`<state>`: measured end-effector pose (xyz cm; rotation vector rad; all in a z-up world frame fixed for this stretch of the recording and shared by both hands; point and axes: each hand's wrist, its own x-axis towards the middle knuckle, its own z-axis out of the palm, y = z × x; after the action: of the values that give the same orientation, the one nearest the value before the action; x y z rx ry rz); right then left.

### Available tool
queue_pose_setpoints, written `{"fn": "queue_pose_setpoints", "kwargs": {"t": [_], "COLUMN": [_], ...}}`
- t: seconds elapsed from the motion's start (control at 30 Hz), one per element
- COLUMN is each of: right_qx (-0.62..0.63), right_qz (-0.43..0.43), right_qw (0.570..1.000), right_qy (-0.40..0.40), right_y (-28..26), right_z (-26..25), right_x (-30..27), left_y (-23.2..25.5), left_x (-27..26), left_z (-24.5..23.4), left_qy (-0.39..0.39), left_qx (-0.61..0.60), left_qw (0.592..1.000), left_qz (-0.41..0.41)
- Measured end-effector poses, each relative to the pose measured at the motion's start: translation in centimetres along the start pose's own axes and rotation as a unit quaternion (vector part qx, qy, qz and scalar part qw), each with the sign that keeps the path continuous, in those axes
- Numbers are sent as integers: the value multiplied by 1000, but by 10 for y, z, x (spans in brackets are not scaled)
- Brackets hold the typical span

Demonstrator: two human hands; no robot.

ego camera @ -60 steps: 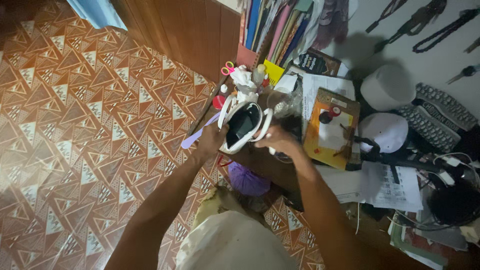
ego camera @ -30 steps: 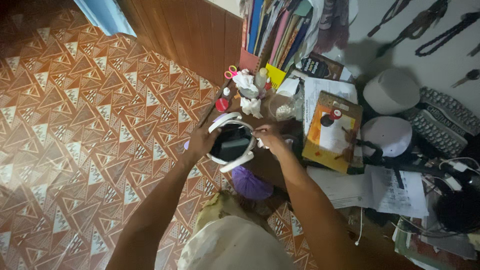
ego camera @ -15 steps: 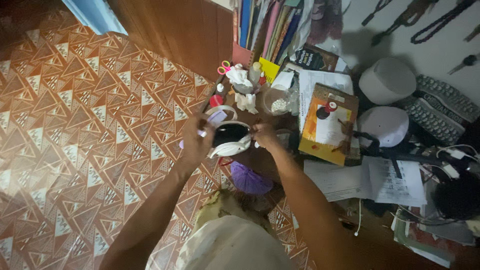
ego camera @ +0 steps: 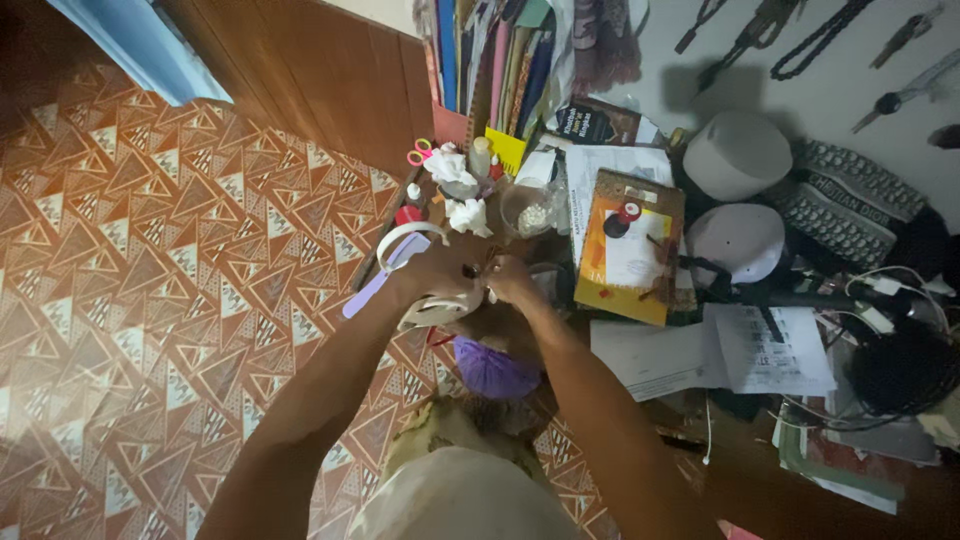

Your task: The person organizes various items on a cluttered desk, including a white purse, several hats, a blue bag, a black pouch, and papers, placing them into different positions or containers.

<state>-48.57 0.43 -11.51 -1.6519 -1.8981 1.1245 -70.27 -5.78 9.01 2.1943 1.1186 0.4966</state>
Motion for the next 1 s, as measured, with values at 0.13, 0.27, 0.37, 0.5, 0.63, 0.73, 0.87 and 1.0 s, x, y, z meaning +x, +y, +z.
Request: {"fn": "queue_pose_setpoints", "kwargs": {"t": [0.13,0.27,0.37,0.5,0.63,0.73,0.87,1.0], "right_qx": [82,92,85,36,73,117,277,84], "right_qz": [-8,127,133,27,79,68,62,-54], "right_qw": [997,987,987,999,994,985,951,992], "right_qy": [7,-41,-7,-18,-33,-104,-123,-74], "right_y": [-17,-44,-55,-56,-78,-90,-94,-95], "right_z": [-1,-21,-21,-24,-32,-49,-52,-37], "right_x": [-1,-10,-14,-13,-25,-39,-45,-47], "left_y": [26,28,21,9,-10,-21,-22,-27], "left_x": [14,7,8,-5,-7,-12,-12,-22], "left_z": [2,11,12,14,26,32,30,19], "left_qy": [-36,80,-62,-4,18,24,29,99], "left_qx": [174,115,148,82,125,138,184,155], "left_qw": [984,989,966,980,974,972,971,974], "left_qz": [-21,-45,-201,-179,-191,-191,-152,-132]}}
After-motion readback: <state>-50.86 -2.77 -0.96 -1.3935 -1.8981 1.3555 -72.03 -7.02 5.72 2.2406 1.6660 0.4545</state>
